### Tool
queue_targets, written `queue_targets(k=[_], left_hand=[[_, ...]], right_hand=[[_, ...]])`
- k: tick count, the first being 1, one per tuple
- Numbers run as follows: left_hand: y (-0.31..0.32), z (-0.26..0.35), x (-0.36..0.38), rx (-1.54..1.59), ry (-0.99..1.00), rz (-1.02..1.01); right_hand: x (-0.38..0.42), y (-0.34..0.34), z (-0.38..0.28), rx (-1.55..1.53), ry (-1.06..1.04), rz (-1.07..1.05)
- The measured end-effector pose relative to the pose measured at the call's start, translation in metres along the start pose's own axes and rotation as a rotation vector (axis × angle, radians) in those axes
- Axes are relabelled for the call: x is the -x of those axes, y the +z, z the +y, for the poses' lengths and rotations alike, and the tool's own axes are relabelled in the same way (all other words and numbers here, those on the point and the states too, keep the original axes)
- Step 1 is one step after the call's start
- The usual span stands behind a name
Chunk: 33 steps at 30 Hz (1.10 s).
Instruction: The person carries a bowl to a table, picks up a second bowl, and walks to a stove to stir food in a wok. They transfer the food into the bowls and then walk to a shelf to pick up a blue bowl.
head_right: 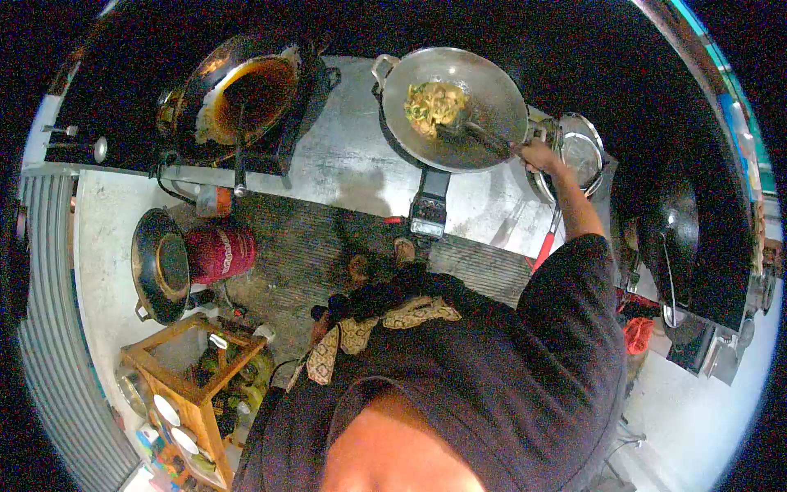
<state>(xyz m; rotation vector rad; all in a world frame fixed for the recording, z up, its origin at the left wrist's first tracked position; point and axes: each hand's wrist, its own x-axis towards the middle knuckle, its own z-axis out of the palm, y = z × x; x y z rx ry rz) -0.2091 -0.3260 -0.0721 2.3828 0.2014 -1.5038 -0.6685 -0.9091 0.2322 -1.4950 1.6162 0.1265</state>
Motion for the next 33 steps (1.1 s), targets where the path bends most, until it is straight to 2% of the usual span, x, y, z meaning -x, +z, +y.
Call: queue_targets(k=[1, 2, 3, 5, 6, 9, 14, 17, 18, 22, 24, 25, 26, 27, 28, 29, 30, 31, 32, 33], left_hand=[[-0.001, 0.002, 0.000, -0.033, -0.019, 0.017], [-0.002, 0.002, -0.003, -0.228, 0.117, -0.076], [-0.005, 0.003, -0.010, -0.424, 0.252, -0.169], [-0.009, 0.002, -0.016, -0.550, 0.322, -0.241], [-0.010, 0.002, -0.015, -0.482, 0.256, -0.220], [-0.007, 0.007, -0.007, -0.263, 0.084, -0.148], [-0.001, 0.012, 0.009, -0.067, 0.048, -0.073], [0.002, 0.017, 0.019, -0.009, 0.048, -0.044], [0.003, 0.019, 0.025, 0.006, 0.046, -0.032], [0.005, 0.027, 0.054, 0.062, 0.140, -0.074], [0.011, 0.022, 0.053, 0.119, 0.250, -0.151], [0.010, 0.008, 0.049, 0.175, 0.303, -0.176], [0.012, 0.002, 0.049, 0.161, 0.334, -0.142], [0.017, 0.000, 0.049, 0.143, 0.351, -0.110], [0.029, -0.005, 0.038, 0.030, 0.281, -0.013], [0.036, -0.014, 0.022, -0.095, 0.203, 0.059], [0.032, -0.026, 0.016, 0.003, 0.329, -0.015], [0.029, -0.037, 0.009, 0.108, 0.448, -0.104], [0.028, -0.019, 0.037, 0.025, 0.343, -0.052], [0.026, 0.006, 0.071, -0.058, 0.234, -0.009]], right_hand=[[0.000, 0.007, 0.001, 0.033, -0.060, 0.094], [0.002, 0.012, 0.001, 0.065, -0.119, 0.186], [-0.005, 0.011, 0.012, 0.278, -0.238, 0.365], [-0.023, 0.005, 0.033, 0.709, -0.475, 0.721], [0.009, 0.004, 0.004, 0.719, -0.370, 0.693], [0.046, -0.011, -0.018, 0.894, -0.310, 0.650], [0.045, -0.051, -0.020, 0.878, -0.301, 0.769], [0.036, -0.089, -0.024, 0.856, -0.281, 0.654], [0.031, -0.098, -0.038, 0.726, -0.082, 0.517], [0.028, -0.110, -0.067, 0.623, -0.147, 0.376], [-0.012, -0.126, -0.050, 0.578, -0.313, 0.250], [-0.056, -0.130, -0.037, 0.703, -0.257, 0.195], [-0.037, -0.115, -0.057, 0.455, -0.403, 0.205], [-0.075, -0.119, -0.043, 0.466, -0.355, 0.207], [-0.111, -0.122, -0.030, 0.477, -0.308, 0.208], [-0.119, -0.119, -0.029, 0.442, -0.508, 0.206], [-0.124, -0.116, -0.030, 0.414, -0.708, 0.196], [-0.135, -0.115, -0.034, 0.602, -0.792, 0.267], [-0.144, -0.114, -0.038, 0.787, -0.872, 0.359], [-0.111, -0.106, -0.053, 0.869, -0.968, 0.452]])
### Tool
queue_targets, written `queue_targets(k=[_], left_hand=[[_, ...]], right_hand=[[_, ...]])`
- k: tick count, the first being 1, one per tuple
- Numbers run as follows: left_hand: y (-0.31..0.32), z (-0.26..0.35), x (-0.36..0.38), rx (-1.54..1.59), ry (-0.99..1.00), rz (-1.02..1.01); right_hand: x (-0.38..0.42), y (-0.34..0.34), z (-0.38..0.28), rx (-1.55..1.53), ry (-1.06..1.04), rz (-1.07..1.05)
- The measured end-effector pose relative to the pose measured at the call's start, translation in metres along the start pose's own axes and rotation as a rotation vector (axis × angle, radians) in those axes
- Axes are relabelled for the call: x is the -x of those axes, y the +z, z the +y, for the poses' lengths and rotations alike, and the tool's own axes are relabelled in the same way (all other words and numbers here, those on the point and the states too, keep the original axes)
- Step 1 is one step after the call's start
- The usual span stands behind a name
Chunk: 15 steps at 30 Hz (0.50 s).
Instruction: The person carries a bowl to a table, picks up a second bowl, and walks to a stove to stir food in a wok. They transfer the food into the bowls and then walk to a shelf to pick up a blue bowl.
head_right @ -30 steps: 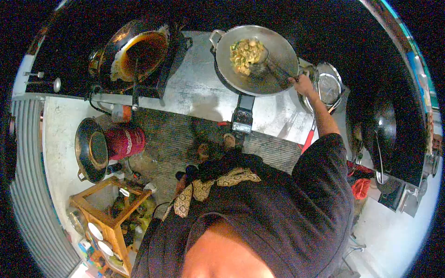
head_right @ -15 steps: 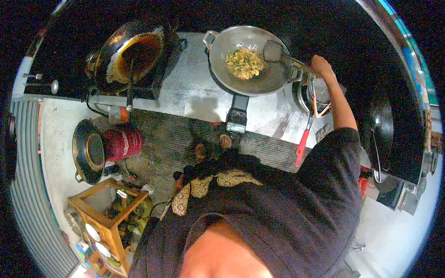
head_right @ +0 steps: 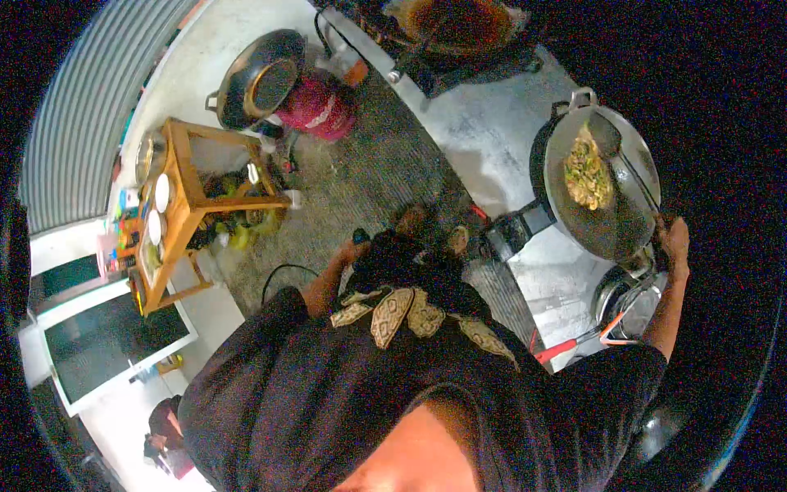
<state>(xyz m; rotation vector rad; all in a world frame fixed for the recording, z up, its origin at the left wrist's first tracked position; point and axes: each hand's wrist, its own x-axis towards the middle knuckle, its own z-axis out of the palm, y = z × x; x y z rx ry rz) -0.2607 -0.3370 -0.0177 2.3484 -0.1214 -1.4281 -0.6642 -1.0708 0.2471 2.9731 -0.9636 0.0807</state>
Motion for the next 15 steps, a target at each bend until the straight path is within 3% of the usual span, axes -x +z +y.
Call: queue_targets(k=[1, 3, 4, 5, 6, 8, 9, 11, 13, 15], left_hand=[[-0.005, 0.038, 0.032, -0.081, -0.111, 0.020], [0.009, 0.021, 0.017, -0.002, -0.002, 0.046], [0.017, 0.016, 0.003, 0.028, 0.066, 0.036], [0.020, 0.028, 0.009, 0.079, 0.145, 0.018], [0.021, 0.038, 0.020, 0.137, 0.221, -0.007], [0.025, 0.037, 0.011, 0.231, 0.160, -0.035], [0.026, 0.010, -0.014, 0.232, 0.208, -0.065], [0.028, 0.010, -0.021, 0.106, 0.126, -0.048], [0.010, 0.063, 0.033, -0.152, -0.141, 0.036], [0.020, 0.011, -0.015, -0.154, 0.070, 0.037]], right_hand=[[0.004, -0.028, -0.032, 0.115, -0.069, 0.084], [0.006, -0.061, -0.068, 0.174, 0.137, -0.161], [0.013, -0.098, -0.108, 0.168, 0.121, -0.193], [0.027, -0.077, -0.076, 0.269, 0.010, -0.148], [0.032, -0.106, -0.110, 0.140, 0.105, -0.225], [0.047, -0.130, -0.134, 0.110, 0.157, -0.247], [0.060, -0.115, -0.118, 0.180, 0.089, -0.177], [0.069, -0.127, -0.139, 0.133, 0.188, -0.218], [0.073, -0.109, -0.138, 0.134, 0.225, -0.218], [0.075, -0.098, -0.125, 0.151, 0.284, -0.278]])
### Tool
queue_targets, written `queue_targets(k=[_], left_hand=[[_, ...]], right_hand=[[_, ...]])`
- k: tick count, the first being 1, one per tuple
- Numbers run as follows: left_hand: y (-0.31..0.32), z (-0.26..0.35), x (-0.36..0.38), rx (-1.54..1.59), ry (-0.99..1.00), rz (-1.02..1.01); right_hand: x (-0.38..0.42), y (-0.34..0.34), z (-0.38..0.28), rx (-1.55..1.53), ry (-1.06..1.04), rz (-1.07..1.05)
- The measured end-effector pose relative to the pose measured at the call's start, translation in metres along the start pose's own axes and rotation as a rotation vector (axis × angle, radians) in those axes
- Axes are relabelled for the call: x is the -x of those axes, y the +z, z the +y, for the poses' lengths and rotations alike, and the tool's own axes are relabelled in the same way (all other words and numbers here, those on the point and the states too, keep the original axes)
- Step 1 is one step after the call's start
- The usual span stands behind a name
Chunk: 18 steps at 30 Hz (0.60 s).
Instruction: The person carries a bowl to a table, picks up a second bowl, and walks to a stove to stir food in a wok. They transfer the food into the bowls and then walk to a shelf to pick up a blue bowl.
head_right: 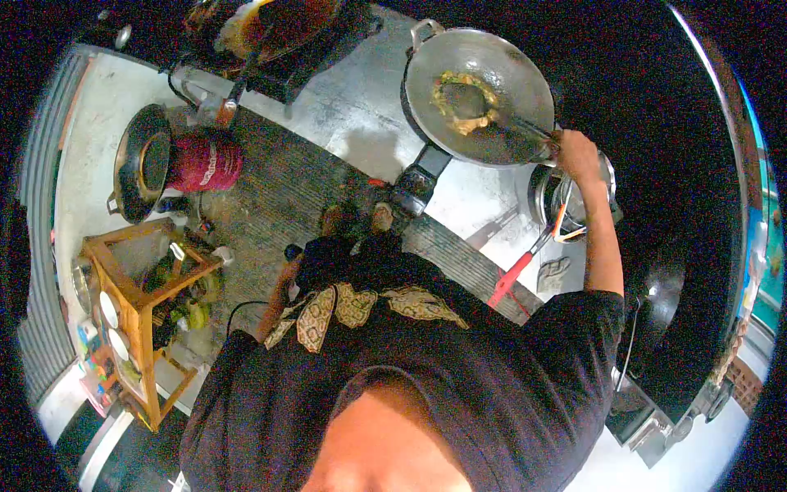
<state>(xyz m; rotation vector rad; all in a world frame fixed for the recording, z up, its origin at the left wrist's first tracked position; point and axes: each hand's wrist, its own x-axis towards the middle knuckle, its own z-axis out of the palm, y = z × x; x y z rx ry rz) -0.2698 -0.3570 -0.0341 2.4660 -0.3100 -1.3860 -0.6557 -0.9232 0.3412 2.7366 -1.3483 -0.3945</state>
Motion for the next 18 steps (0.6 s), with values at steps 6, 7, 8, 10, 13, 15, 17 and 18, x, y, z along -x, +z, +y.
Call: queue_targets(k=[6, 7, 8, 10, 13, 15, 17, 18], left_hand=[[0.012, 0.012, 0.022, 0.338, 0.032, 0.010], [0.014, 0.011, 0.022, 0.350, -0.034, -0.002], [0.014, 0.011, 0.022, 0.358, -0.083, 0.015], [0.013, 0.012, 0.022, 0.378, -0.177, 0.058], [0.019, 0.023, 0.034, 0.325, -0.184, 0.056], [0.026, 0.007, 0.038, 0.360, -0.031, 0.017], [0.027, 0.014, 0.052, 0.137, -0.207, 0.054], [0.027, -0.010, 0.035, 0.028, -0.252, -0.032]], right_hand=[[-0.002, 0.012, 0.085, -0.124, 0.087, -0.049], [-0.001, 0.010, 0.092, -0.215, 0.170, -0.098], [0.003, -0.002, 0.088, -0.302, 0.257, -0.139], [-0.007, -0.021, 0.081, -0.319, 0.402, -0.388], [-0.017, -0.031, 0.066, -0.368, 0.438, -0.629], [-0.029, -0.001, 0.067, -0.518, 0.434, -0.777], [-0.030, 0.029, 0.058, -0.670, 0.427, -0.838], [-0.024, 0.031, 0.039, -0.774, 0.403, -0.823]])
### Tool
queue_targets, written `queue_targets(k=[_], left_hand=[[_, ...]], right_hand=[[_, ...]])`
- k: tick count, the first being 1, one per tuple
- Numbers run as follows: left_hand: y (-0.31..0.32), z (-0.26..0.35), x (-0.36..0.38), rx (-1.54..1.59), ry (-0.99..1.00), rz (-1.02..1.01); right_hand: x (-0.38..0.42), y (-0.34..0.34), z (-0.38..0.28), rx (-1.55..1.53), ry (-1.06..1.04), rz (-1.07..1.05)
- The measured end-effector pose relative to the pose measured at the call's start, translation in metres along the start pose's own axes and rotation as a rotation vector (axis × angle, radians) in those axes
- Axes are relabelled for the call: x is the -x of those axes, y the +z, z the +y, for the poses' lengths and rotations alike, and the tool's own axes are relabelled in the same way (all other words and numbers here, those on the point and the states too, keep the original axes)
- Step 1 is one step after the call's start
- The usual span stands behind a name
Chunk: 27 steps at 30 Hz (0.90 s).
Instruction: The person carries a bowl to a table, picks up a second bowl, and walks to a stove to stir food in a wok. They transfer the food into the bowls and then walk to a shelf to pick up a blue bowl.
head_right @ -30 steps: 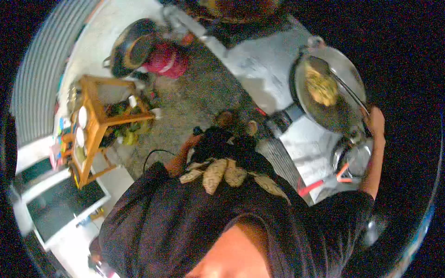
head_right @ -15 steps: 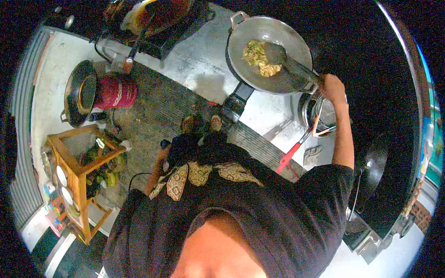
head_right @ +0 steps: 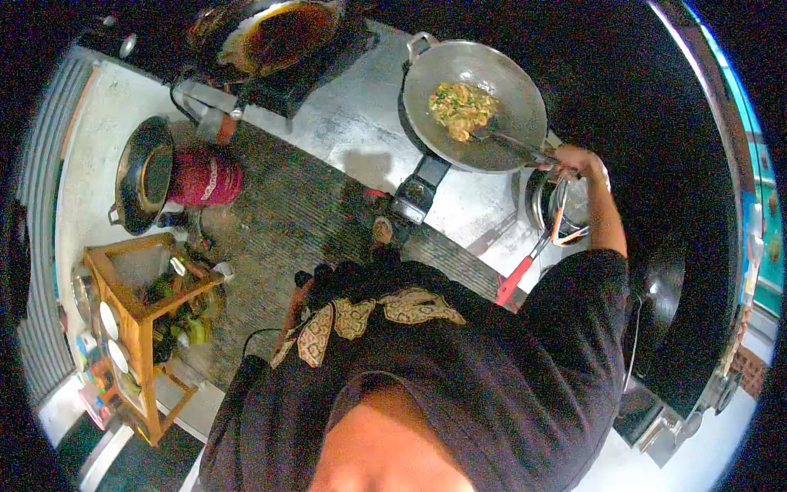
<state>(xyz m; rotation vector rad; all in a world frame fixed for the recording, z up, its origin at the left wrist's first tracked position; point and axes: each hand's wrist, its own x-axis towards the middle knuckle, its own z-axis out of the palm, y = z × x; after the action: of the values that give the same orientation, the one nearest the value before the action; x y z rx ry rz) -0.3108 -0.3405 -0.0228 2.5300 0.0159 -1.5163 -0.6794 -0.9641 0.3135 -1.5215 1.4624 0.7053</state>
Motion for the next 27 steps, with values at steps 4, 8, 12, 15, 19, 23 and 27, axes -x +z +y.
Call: queue_targets(k=[4, 8, 12, 15, 19, 23, 27], left_hand=[[0.055, -0.069, -0.046, 0.346, 0.203, 0.164], [0.044, -0.068, -0.009, 0.400, 0.135, 0.086], [0.029, -0.076, 0.036, 0.418, 0.164, -0.010], [0.061, -0.132, -0.010, 0.618, 0.332, -0.033], [0.050, -0.115, 0.066, 0.434, 0.145, 0.017], [0.099, -0.180, 0.056, 0.523, 0.189, -0.017], [0.129, -0.216, 0.079, 0.360, 0.067, 0.099]], right_hand=[[-0.027, 0.074, -0.008, -0.212, -0.157, 0.109], [-0.043, 0.116, -0.014, -0.780, -0.232, 0.008], [-0.024, 0.138, -0.022, -1.348, -0.282, -0.375], [-0.020, 0.142, 0.002, -1.558, -0.352, -0.537], [0.001, 0.134, 0.033, -1.480, -0.489, -0.526], [0.009, 0.115, 0.041, -1.120, -0.376, -0.154], [-0.020, 0.101, 0.041, -0.920, -0.311, -0.132]])
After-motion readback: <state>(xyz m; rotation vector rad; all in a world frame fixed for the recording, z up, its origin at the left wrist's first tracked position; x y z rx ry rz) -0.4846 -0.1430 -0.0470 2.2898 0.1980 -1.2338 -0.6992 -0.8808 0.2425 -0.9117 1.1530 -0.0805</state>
